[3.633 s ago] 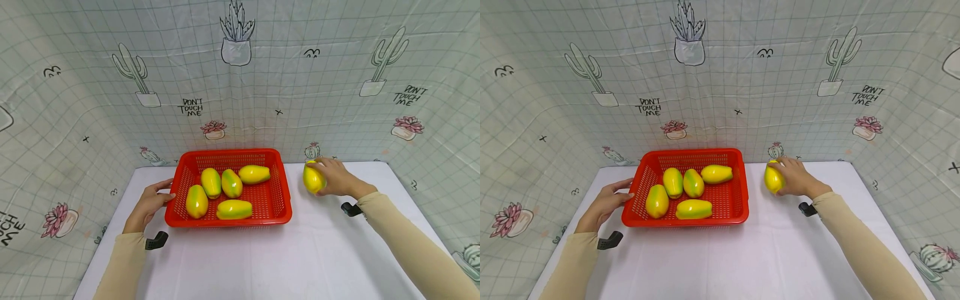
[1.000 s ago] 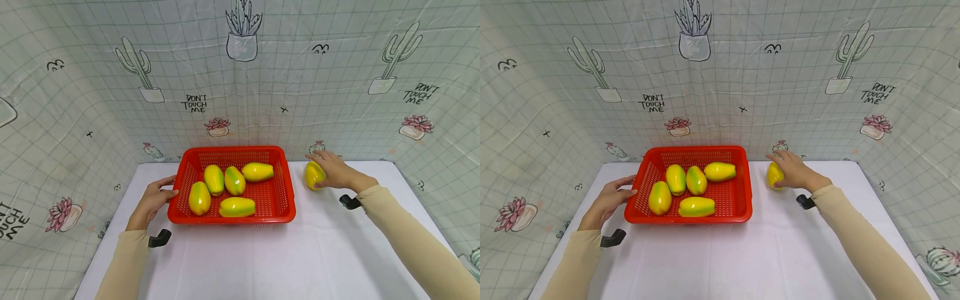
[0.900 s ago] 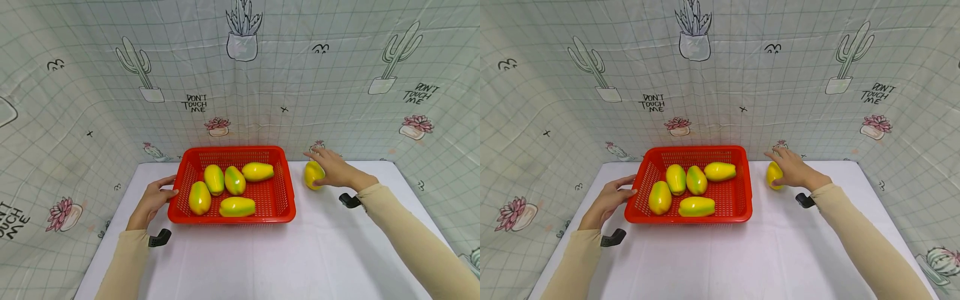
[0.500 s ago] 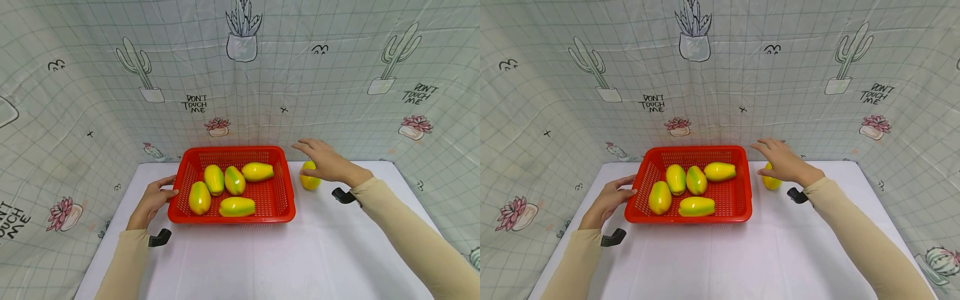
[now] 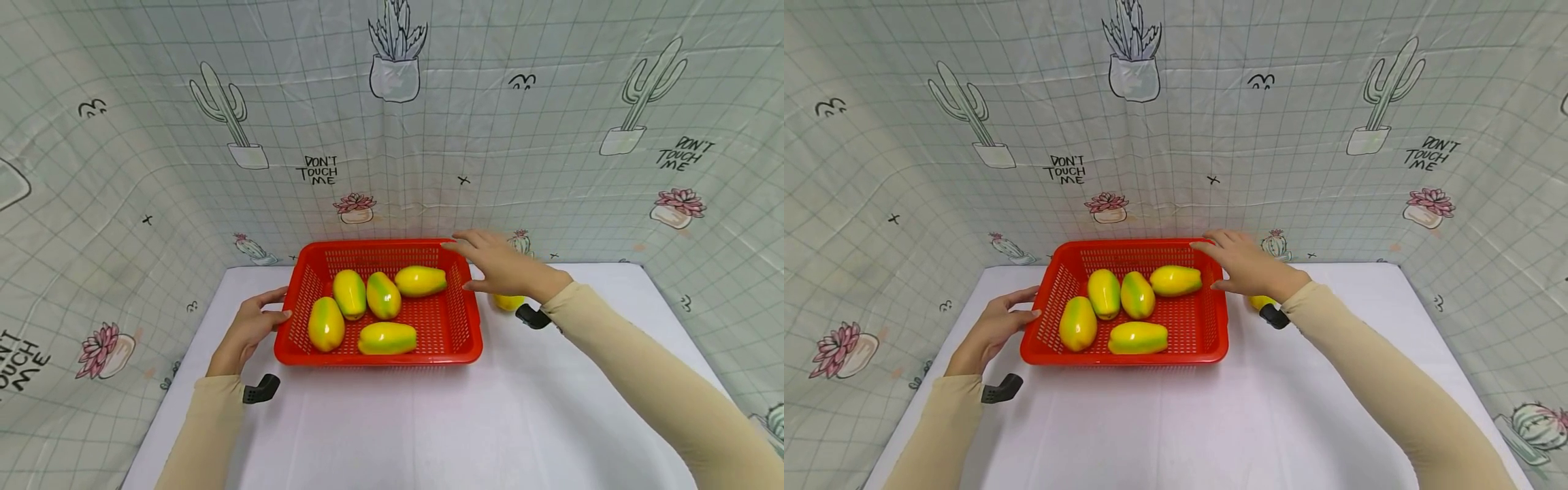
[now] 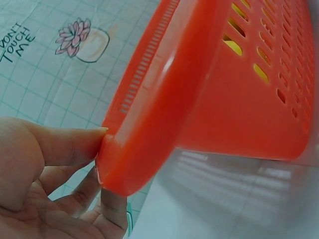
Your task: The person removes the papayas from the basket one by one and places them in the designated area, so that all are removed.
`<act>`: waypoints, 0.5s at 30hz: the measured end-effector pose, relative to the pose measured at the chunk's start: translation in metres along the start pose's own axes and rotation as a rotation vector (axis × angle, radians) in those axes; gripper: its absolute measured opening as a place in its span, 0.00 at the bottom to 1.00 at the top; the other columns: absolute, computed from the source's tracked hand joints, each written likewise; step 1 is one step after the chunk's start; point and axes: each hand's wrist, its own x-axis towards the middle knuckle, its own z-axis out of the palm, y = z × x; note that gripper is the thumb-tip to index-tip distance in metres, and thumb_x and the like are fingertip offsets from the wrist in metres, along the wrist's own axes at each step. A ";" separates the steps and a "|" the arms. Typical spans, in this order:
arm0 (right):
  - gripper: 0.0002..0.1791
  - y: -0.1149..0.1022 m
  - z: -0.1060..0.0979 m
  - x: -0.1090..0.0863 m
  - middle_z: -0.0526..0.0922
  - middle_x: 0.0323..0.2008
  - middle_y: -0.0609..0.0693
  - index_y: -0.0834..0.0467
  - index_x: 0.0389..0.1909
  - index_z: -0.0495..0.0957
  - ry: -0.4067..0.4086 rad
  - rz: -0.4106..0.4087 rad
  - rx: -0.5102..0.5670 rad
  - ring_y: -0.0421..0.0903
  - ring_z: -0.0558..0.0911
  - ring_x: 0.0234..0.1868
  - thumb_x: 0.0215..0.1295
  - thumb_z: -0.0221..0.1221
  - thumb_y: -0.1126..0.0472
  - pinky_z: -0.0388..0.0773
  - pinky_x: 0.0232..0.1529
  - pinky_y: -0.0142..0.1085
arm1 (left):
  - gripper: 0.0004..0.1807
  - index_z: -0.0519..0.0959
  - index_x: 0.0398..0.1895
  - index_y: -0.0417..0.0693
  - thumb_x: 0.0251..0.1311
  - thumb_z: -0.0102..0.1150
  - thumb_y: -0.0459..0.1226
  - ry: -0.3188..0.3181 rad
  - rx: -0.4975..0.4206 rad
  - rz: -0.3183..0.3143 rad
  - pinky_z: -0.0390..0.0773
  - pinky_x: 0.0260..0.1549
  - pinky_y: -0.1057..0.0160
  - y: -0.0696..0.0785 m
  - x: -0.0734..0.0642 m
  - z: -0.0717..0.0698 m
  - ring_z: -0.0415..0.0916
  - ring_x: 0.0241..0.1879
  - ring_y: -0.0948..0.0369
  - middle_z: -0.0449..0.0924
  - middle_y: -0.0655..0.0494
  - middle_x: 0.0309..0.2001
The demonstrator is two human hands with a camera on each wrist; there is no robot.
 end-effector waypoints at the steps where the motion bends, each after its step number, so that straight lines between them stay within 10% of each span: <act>1: 0.43 -0.003 0.001 0.003 0.68 0.73 0.68 0.61 0.76 0.68 -0.010 -0.007 0.003 0.68 0.66 0.74 0.62 0.76 0.60 0.61 0.74 0.66 | 0.34 0.60 0.83 0.42 0.77 0.55 0.33 0.001 -0.001 0.000 0.80 0.62 0.52 0.000 0.000 0.000 0.79 0.50 0.52 0.61 0.35 0.76; 15: 0.46 -0.039 0.017 0.040 0.67 0.76 0.60 0.55 0.78 0.67 -0.148 -0.175 -0.016 0.61 0.65 0.77 0.60 0.78 0.59 0.60 0.77 0.60 | 0.34 0.61 0.83 0.43 0.76 0.56 0.33 0.011 -0.004 -0.007 0.78 0.65 0.48 0.001 -0.001 0.000 0.79 0.50 0.52 0.60 0.35 0.76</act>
